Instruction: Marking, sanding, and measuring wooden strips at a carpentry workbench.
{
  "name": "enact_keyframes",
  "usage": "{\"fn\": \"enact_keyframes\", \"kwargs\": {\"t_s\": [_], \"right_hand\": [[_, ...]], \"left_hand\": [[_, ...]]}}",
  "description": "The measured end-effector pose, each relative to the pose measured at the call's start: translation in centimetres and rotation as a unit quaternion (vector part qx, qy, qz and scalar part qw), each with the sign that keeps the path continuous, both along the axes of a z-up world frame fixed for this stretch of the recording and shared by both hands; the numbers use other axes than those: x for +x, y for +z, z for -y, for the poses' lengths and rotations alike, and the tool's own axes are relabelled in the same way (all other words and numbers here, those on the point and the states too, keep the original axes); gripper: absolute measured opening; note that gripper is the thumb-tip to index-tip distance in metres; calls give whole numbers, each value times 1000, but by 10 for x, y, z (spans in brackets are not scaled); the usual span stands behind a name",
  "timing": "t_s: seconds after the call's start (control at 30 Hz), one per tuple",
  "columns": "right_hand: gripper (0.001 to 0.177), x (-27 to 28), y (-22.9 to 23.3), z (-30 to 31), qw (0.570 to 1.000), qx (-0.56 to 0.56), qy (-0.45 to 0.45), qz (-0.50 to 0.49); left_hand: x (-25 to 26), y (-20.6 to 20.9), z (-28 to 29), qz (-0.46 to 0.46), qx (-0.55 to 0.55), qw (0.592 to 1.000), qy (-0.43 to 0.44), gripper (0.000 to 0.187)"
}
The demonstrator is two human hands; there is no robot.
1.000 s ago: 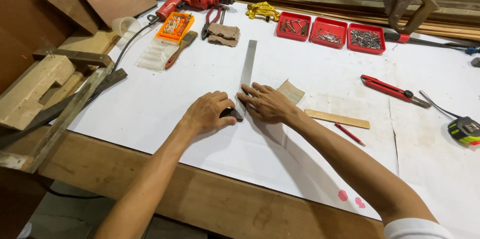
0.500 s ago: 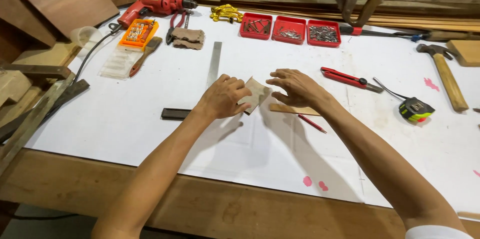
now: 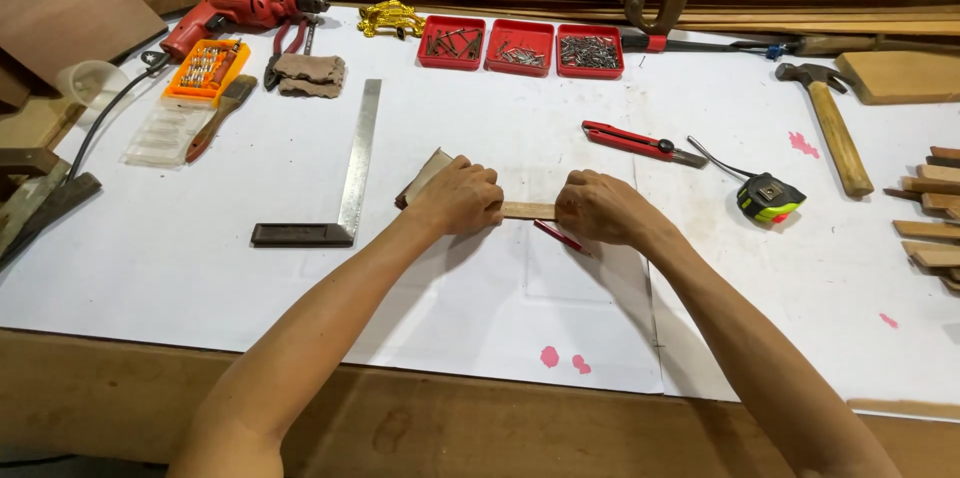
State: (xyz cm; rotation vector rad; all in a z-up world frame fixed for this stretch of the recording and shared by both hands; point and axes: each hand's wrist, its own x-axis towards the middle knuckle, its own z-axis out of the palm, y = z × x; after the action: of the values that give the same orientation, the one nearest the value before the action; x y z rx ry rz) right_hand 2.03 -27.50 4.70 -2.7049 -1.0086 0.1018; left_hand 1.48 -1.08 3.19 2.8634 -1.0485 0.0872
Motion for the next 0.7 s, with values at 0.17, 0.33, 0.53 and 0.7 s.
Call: {"fn": "enact_keyframes", "kwargs": {"t_s": [0.17, 0.33, 0.53, 0.7], "right_hand": [[11, 13, -13, 12, 998, 47, -21, 29], [7, 41, -41, 15, 978, 90, -13, 189], [8, 48, -45, 10, 977, 89, -32, 192], [8, 23, -18, 13, 985, 120, 10, 126]], "left_hand": [[3, 23, 4, -19, -61, 997, 48, 14], [30, 1, 6, 94, -71, 993, 29, 10], [50, -26, 6, 155, -79, 984, 46, 11], [38, -18, -3, 70, -159, 984, 48, 9]]}}
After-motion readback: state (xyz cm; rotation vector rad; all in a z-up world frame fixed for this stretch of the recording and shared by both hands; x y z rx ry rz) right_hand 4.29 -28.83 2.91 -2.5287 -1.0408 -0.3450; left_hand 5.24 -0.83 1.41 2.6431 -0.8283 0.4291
